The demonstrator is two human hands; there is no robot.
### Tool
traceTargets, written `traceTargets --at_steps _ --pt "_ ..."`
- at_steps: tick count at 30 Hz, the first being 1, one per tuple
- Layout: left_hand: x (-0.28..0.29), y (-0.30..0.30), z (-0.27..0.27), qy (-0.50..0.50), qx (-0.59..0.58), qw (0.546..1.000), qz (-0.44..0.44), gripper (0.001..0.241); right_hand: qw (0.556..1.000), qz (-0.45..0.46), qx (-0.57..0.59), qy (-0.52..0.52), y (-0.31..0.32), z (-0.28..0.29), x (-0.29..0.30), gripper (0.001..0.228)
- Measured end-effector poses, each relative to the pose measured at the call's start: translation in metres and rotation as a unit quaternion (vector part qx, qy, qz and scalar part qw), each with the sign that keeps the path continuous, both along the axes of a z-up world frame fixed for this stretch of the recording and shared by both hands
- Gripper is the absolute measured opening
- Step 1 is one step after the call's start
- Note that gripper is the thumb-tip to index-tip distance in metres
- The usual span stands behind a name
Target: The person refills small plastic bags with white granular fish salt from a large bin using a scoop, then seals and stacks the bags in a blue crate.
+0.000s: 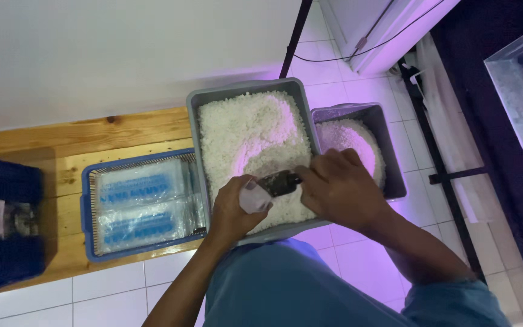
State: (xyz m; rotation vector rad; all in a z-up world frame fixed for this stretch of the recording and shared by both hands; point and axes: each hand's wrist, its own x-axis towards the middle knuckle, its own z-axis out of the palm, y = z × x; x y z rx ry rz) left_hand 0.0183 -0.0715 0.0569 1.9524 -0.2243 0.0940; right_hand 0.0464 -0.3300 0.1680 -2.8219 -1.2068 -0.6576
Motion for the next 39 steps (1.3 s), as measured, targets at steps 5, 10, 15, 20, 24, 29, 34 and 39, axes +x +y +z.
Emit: traceTargets --at_steps 5,10,15,20,24,29,34,39 --pt "-0.005 0.007 -0.011 -0.033 -0.019 0.999 0.038 0.068 0.985 -0.105 0.091 0.098 -0.041 -0.048 0.024 0.023" --pt "-0.012 0.011 -0.001 -0.056 -0.040 0.997 0.047 0.064 0.953 -0.204 0.047 0.221 -0.068 -0.163 0.054 0.024" --pt "-0.013 0.019 -0.002 -0.058 -0.034 0.996 0.054 0.064 0.906 -0.236 -0.038 0.349 -0.027 -0.260 0.054 0.033" --pt "-0.012 0.016 -0.008 -0.044 -0.038 0.997 0.057 0.068 0.903 -0.181 0.018 0.389 0.004 -0.257 0.025 0.038" --pt "-0.015 0.015 0.014 -0.026 -0.053 0.998 0.032 0.066 0.830 -0.226 0.115 0.496 -0.016 -0.233 0.026 0.045" --pt "-0.006 0.012 0.005 -0.053 -0.034 0.998 -0.001 0.070 0.899 -0.125 0.207 0.366 -0.067 -0.192 0.041 0.030" --pt "0.000 0.007 0.008 -0.034 -0.029 0.998 -0.032 0.069 0.917 -0.103 0.216 0.320 -0.067 -0.061 0.036 0.035" --pt "-0.002 0.002 0.005 -0.019 0.002 0.999 -0.045 0.074 0.979 0.020 0.116 0.167 -0.030 0.013 0.023 0.020"
